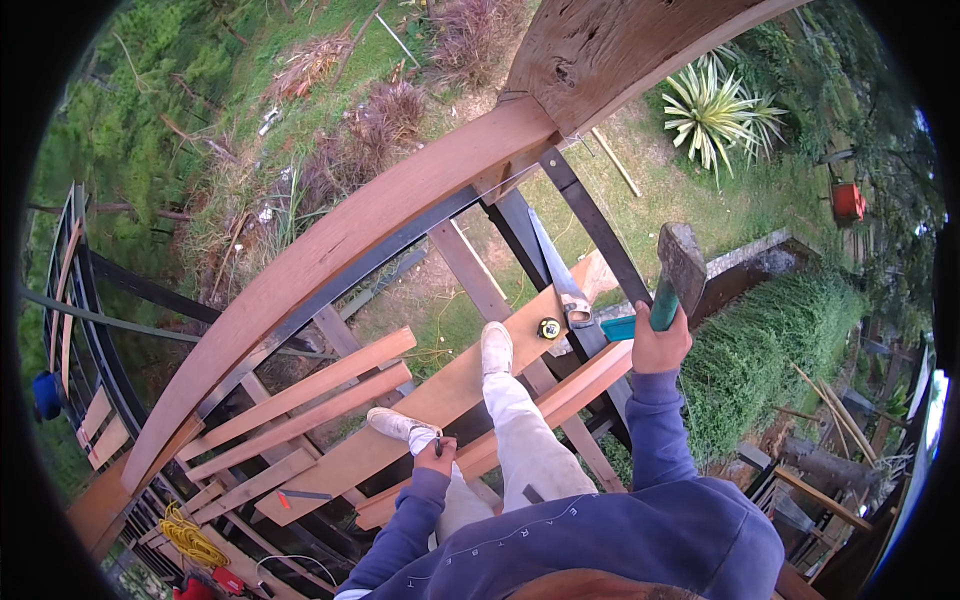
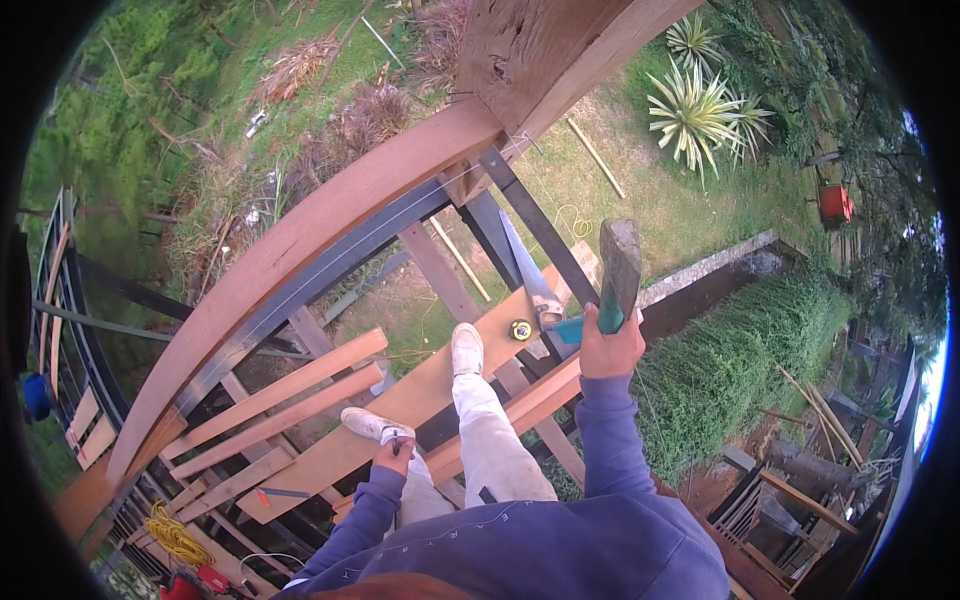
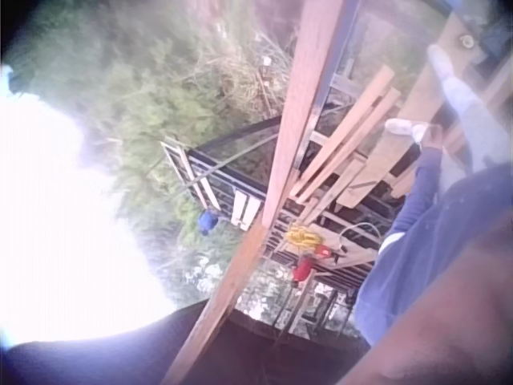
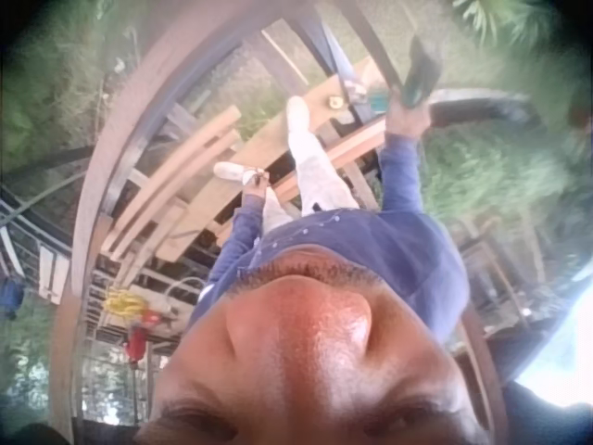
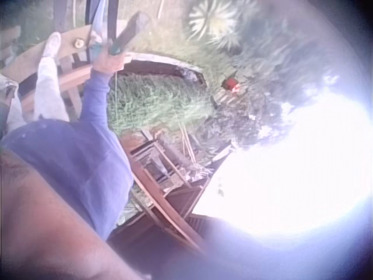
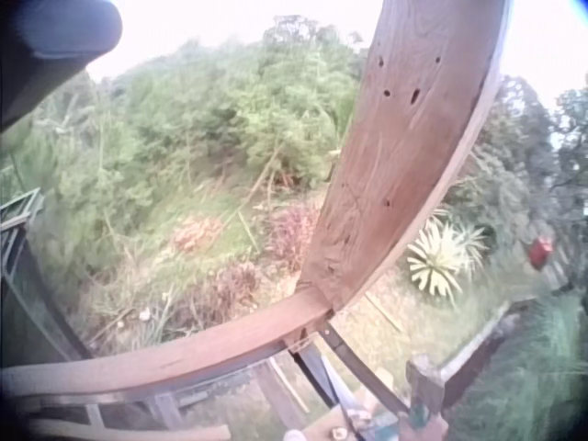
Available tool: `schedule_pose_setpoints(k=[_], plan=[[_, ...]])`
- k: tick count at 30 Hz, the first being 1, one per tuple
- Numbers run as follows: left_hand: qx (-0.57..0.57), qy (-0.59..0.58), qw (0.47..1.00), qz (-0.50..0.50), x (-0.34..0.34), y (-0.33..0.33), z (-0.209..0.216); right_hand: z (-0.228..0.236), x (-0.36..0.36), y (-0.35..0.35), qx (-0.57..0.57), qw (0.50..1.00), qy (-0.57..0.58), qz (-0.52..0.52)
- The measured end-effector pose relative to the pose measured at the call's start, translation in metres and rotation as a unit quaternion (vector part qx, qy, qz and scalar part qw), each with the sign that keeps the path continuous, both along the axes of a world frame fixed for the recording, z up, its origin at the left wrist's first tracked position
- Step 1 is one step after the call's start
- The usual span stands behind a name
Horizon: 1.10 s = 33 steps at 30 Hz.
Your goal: The person stands on a wooden roof frame and uses a hammer to drive nails into a curved wooden beam. They repeatedly position a metal square against the beam, tap the nail, and adjust the square while working along the curved structure.
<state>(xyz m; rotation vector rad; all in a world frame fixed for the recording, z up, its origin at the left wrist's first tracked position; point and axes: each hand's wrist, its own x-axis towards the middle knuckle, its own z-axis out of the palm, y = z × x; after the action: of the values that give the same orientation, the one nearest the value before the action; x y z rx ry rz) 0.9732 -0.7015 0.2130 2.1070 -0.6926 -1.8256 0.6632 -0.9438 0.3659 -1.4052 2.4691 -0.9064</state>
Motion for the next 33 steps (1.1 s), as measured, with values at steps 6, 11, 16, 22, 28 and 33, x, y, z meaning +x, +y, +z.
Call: schedule_pose_setpoints(k=[6, 11, 16, 22, 28, 33], plan=[[-0.265, 0.245, 0.930, 0.064, -0.039, -0.178, 0.108, -0.001, 0.069, 0.076, 0.147, 0.924, -0.340, 0.090], [-0.205, 0.196, 0.927, 0.244, -0.025, -0.202, 0.123, -0.027, 0.125, 0.078, 0.211, 0.819, -0.512, 0.148], [-0.322, -0.050, 0.928, 0.181, 0.070, -0.260, 0.160, -0.081, 0.155, 0.022, 0.048, 0.759, -0.649, -0.033], [-0.215, -0.149, 0.965, 0.034, 0.217, -0.300, 0.126, -0.141, 0.162, -0.081, -0.068, 0.746, -0.657, -0.087], [-0.214, -0.197, 0.957, -0.005, 0.212, -0.316, 0.123, -0.131, 0.189, -0.137, -0.304, 0.620, -0.694, -0.204], [-0.234, -0.216, 0.948, -0.005, 0.207, -0.314, 0.116, -0.138, 0.210, -0.160, -0.139, 0.763, -0.613, -0.151]])
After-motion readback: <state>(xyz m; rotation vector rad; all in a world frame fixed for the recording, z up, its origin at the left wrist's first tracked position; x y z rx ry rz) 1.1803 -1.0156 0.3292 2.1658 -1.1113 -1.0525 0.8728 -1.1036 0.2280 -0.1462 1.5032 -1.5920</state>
